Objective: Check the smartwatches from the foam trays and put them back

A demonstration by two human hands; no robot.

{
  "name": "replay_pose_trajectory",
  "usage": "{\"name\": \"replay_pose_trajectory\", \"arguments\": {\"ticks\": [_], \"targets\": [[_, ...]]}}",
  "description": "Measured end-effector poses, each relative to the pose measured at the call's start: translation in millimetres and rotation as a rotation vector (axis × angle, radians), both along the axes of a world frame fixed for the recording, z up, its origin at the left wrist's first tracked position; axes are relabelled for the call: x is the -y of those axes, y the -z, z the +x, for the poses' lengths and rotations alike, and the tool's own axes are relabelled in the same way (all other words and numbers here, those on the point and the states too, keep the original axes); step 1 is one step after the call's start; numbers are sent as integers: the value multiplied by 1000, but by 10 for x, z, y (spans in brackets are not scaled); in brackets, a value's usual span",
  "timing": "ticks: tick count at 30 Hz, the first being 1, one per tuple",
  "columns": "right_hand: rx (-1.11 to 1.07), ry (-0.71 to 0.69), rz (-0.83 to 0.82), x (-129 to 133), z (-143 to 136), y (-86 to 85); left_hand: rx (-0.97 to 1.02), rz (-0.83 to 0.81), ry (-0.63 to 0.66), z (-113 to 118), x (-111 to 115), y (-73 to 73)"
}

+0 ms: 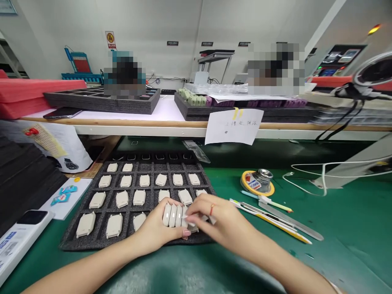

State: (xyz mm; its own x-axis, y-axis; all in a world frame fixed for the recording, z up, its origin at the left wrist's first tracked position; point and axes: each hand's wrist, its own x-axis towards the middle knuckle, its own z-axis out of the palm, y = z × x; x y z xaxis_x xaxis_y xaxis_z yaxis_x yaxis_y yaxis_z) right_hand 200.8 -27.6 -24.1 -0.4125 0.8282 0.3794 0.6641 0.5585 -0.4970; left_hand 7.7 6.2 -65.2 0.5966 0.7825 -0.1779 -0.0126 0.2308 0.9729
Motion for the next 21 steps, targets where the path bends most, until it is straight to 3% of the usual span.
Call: {"name": "replay_pose_trajectory", "arguments": {"ticks": [3,6,21], "targets": [[69,-146,142,13,-272,46,5,43,-12,-1,1,-6],[71,-205,140,-83,-269,69,30,-26,19,1,2,-10],[30,-219,225,-211,-191,89,37,-55,24,10,-25,42]]}}
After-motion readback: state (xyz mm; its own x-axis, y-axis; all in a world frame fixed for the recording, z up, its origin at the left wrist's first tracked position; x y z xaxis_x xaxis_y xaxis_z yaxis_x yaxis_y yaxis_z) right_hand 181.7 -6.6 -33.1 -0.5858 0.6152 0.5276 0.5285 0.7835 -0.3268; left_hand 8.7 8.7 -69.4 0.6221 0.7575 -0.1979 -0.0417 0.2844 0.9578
